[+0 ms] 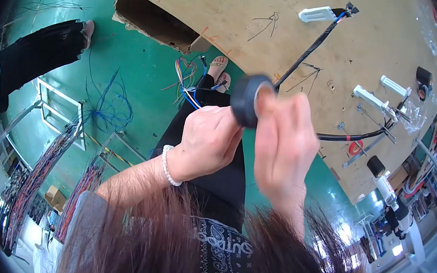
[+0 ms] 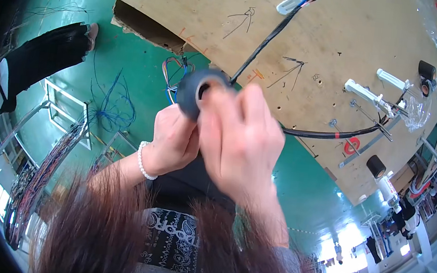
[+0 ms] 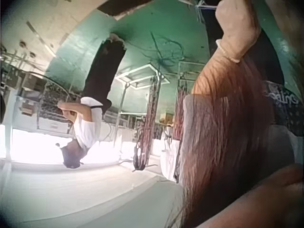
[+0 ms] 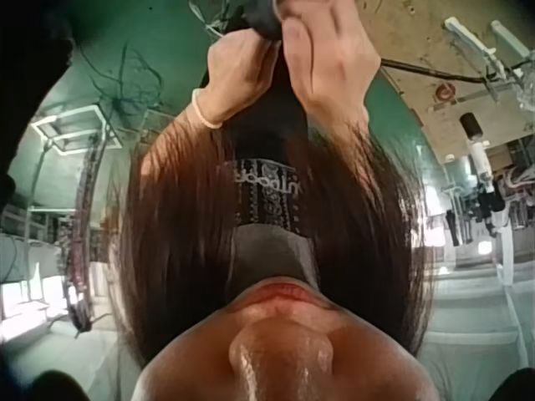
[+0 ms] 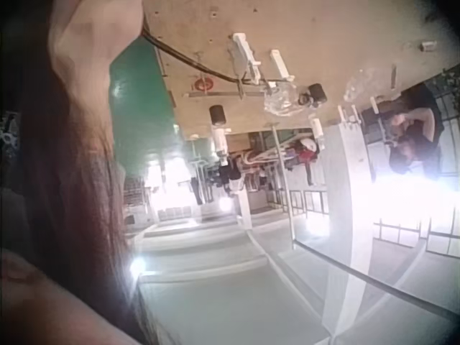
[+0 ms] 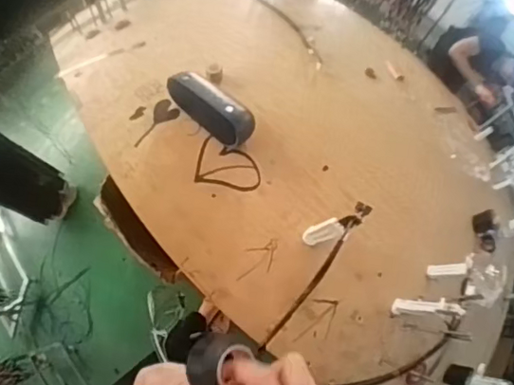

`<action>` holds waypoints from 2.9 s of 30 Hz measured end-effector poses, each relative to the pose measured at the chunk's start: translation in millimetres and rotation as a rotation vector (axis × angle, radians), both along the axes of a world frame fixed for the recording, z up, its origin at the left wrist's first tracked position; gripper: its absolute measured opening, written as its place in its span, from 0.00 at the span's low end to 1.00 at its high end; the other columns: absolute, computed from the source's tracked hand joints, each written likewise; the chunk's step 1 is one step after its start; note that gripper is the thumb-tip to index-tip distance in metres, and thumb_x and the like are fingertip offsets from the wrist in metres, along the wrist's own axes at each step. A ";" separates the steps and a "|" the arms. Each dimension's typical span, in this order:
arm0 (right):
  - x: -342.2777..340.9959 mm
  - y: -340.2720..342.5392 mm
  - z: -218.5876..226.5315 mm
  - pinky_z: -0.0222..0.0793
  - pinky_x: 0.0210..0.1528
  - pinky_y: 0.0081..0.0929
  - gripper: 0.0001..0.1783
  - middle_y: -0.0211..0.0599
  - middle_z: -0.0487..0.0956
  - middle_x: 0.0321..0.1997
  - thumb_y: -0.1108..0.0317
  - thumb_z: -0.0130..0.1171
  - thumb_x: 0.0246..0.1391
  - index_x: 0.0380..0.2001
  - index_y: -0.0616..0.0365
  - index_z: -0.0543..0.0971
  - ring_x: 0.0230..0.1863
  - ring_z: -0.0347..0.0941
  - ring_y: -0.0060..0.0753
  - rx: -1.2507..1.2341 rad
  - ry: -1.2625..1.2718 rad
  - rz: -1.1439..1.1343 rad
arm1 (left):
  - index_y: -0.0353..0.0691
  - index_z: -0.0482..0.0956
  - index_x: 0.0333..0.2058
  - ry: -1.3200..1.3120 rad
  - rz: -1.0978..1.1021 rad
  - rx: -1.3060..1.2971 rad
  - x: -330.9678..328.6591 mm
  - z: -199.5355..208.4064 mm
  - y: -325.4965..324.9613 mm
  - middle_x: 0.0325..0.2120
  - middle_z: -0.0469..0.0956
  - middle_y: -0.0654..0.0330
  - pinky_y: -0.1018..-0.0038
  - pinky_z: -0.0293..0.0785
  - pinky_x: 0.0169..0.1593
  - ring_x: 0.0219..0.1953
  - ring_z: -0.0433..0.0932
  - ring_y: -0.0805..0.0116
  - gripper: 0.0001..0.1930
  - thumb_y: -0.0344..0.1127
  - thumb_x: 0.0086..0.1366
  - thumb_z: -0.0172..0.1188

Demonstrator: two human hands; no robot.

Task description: Assemble and wrap electrical wire harnesses with tape at a manual assembly station.

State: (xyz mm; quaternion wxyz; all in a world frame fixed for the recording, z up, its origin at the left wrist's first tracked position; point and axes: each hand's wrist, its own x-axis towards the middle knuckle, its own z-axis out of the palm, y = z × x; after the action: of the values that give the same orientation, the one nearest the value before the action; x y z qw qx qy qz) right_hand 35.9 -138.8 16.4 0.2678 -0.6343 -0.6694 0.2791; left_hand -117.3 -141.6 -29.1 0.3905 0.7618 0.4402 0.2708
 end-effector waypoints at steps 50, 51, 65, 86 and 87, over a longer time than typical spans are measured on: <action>-33.1 -19.9 -33.4 0.65 0.33 0.21 0.18 0.29 0.70 0.37 0.66 0.60 0.58 0.50 0.57 0.70 0.33 0.67 0.20 -0.299 0.329 -0.579 | 0.33 0.76 0.42 -0.096 0.108 -0.200 -30.2 6.5 -56.9 0.29 0.80 0.55 0.71 0.75 0.29 0.26 0.80 0.59 0.11 0.21 0.60 0.57; -33.5 -19.3 -39.9 0.65 0.33 0.21 0.18 0.29 0.70 0.37 0.66 0.60 0.58 0.50 0.57 0.70 0.33 0.67 0.20 -0.297 0.334 -0.582 | 0.33 0.76 0.43 -0.173 0.122 -0.361 -31.1 9.0 -57.4 0.29 0.80 0.55 0.72 0.74 0.29 0.25 0.79 0.59 0.10 0.21 0.61 0.56; -29.9 -45.1 2.8 0.68 0.45 0.37 0.25 0.53 0.66 0.49 0.50 0.57 0.56 0.39 0.65 0.74 0.46 0.68 0.49 -0.070 0.117 0.050 | 0.34 0.75 0.42 0.032 -0.021 -0.188 -42.9 9.2 -48.5 0.29 0.80 0.56 0.68 0.76 0.30 0.29 0.81 0.57 0.13 0.21 0.56 0.59; -78.1 -48.5 -85.4 0.71 0.55 0.42 0.36 0.49 0.65 0.62 0.37 0.46 0.61 0.49 0.64 0.73 0.57 0.69 0.47 -0.316 1.583 -0.523 | 0.31 0.76 0.41 -0.161 0.017 -0.346 -54.2 1.2 -33.9 0.29 0.80 0.54 0.73 0.74 0.32 0.27 0.80 0.58 0.09 0.19 0.63 0.53; -79.0 -60.8 -79.1 0.71 0.54 0.39 0.36 0.48 0.67 0.60 0.38 0.45 0.62 0.47 0.66 0.74 0.55 0.71 0.45 -0.288 1.399 -0.607 | 0.32 0.75 0.41 -0.146 -0.010 -0.285 -53.2 -3.2 -34.8 0.29 0.80 0.53 0.72 0.75 0.32 0.28 0.80 0.56 0.09 0.19 0.62 0.54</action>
State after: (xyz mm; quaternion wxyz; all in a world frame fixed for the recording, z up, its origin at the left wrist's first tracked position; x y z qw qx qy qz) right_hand -43.1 -199.6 -62.7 0.6079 -0.4948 -0.0985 0.6132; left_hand -170.5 -176.4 -32.4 0.5268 0.6791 0.4411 0.2582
